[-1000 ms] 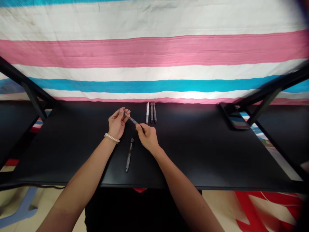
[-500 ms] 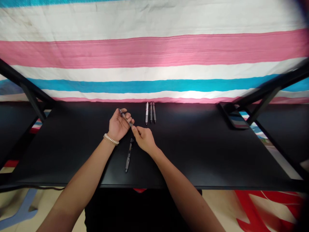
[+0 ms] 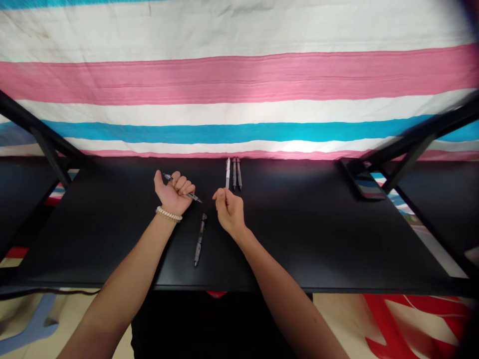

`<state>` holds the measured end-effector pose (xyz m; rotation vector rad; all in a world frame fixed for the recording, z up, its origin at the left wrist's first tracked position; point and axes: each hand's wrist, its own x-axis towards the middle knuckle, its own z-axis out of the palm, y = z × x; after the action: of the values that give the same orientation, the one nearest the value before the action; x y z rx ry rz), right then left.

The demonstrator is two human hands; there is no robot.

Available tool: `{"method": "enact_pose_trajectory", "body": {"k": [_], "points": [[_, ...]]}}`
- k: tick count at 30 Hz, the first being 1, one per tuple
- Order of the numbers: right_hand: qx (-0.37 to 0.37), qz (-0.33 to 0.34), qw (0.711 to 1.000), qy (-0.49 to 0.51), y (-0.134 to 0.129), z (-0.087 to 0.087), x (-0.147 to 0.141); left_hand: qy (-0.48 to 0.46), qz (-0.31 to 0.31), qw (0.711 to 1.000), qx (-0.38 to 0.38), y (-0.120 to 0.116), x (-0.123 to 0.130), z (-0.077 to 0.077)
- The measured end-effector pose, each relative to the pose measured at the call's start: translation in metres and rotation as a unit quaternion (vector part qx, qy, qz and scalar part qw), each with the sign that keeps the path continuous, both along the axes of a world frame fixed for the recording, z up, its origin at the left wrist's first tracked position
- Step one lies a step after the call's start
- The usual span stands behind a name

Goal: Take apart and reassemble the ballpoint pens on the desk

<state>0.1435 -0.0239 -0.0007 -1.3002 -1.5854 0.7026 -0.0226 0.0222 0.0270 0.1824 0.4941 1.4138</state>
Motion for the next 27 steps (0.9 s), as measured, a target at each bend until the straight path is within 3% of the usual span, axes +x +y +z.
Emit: {"method": "enact_pose_trajectory", "body": {"k": [6, 19, 27], "points": [[0.013, 0.0, 1.0, -0.024, -0.0012, 0.0015, -0.0023, -0.015, -0.033, 0.999, 0.01, -0.0012, 0.0022, 0.0004], [0.03, -0.003, 0.997, -0.069, -0.0026, 0.0036, -0.0029, -0.036, -0.014, 0.999, 0.011, -0.0012, 0.0039, -0.0008], [0.017, 0.001, 0.994, -0.108, -0.0036, 0.0064, -0.0026, 0.025, -0.034, 0.999, -0.02, -0.0021, 0.0043, 0.0036]]}}
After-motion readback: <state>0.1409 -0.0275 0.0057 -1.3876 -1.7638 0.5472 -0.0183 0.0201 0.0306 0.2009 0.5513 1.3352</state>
